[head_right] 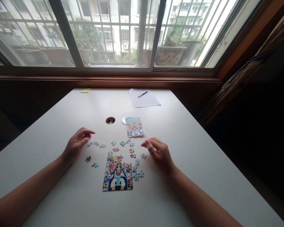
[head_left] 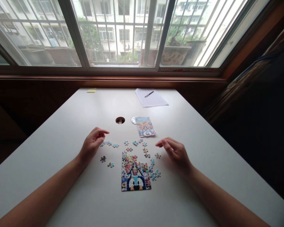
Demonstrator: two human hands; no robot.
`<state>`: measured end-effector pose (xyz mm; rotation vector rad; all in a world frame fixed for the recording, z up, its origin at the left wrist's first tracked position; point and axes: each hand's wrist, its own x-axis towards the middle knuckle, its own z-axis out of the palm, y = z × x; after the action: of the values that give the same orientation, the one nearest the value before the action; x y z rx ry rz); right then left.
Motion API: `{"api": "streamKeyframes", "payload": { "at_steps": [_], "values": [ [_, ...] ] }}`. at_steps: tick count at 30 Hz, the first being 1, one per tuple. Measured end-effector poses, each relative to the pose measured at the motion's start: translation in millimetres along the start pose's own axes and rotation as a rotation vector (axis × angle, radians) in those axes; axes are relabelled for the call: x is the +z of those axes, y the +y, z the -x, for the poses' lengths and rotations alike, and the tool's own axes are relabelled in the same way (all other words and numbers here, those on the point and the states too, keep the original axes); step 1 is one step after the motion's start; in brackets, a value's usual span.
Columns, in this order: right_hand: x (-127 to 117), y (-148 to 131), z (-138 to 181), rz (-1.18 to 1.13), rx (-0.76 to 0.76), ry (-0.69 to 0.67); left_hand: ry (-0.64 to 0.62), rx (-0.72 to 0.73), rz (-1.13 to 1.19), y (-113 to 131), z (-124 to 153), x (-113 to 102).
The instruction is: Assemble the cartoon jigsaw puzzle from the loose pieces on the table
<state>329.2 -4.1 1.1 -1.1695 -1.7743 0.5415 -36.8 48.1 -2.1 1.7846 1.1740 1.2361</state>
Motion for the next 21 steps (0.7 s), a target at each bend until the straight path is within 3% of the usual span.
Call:
{"api": "streamKeyframes", "payload": {
  "at_steps": [21],
  "values": [
    [0.2, -1.2, 0.0, 0.003, 0.022, 0.01, -0.013, 0.001, -0.008, 0.8, 0.0, -0.7]
  ]
}}
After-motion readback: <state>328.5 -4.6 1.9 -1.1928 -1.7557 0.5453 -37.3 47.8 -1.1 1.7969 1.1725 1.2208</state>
